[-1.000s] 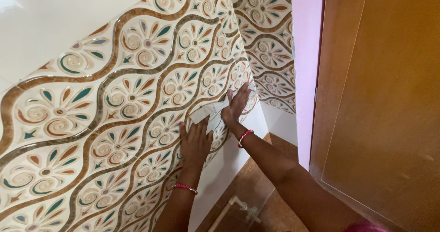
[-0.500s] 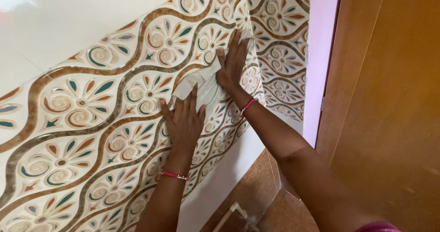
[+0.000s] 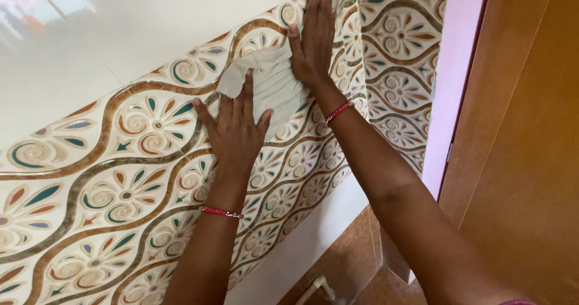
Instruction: The person wipes a patterned wall tile in a bathroom using a white cloth, moving the cloth in circular and side-to-side motions across various sections of the wall.
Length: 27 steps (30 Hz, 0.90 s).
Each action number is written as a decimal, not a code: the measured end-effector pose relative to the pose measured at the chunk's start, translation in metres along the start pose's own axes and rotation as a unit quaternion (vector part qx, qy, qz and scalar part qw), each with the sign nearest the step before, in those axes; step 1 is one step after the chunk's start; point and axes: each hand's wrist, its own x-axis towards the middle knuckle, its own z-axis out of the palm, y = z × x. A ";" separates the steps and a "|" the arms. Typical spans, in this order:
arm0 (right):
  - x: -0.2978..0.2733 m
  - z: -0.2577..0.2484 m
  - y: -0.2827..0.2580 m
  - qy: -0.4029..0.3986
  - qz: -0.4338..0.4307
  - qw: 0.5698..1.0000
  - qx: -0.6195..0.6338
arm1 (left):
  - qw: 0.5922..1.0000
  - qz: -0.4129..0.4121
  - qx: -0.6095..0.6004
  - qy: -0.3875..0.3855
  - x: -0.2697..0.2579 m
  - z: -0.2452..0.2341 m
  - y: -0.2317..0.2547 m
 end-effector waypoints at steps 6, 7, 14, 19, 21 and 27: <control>-0.009 -0.003 -0.043 -0.014 -0.059 0.998 -0.005 | 0.999 -0.032 0.007 0.022 -0.018 -0.019 -0.029; -0.011 -0.002 -0.052 -0.016 -0.068 0.998 -0.005 | 0.999 -0.037 0.014 0.028 -0.023 -0.023 -0.034; -0.030 0.005 -0.117 -0.040 -0.103 0.994 0.026 | 0.997 -0.051 0.045 0.039 -0.053 -0.046 -0.080; -0.042 0.010 -0.170 -0.061 -0.146 0.987 0.025 | 0.996 -0.078 0.039 0.035 -0.078 -0.062 -0.117; -0.048 0.013 -0.194 -0.066 -0.153 0.986 0.031 | 0.993 -0.084 0.075 0.031 -0.092 -0.070 -0.134; -0.070 0.027 -0.274 -0.083 -0.193 0.977 0.049 | 0.975 -0.099 0.196 0.018 -0.141 -0.100 -0.193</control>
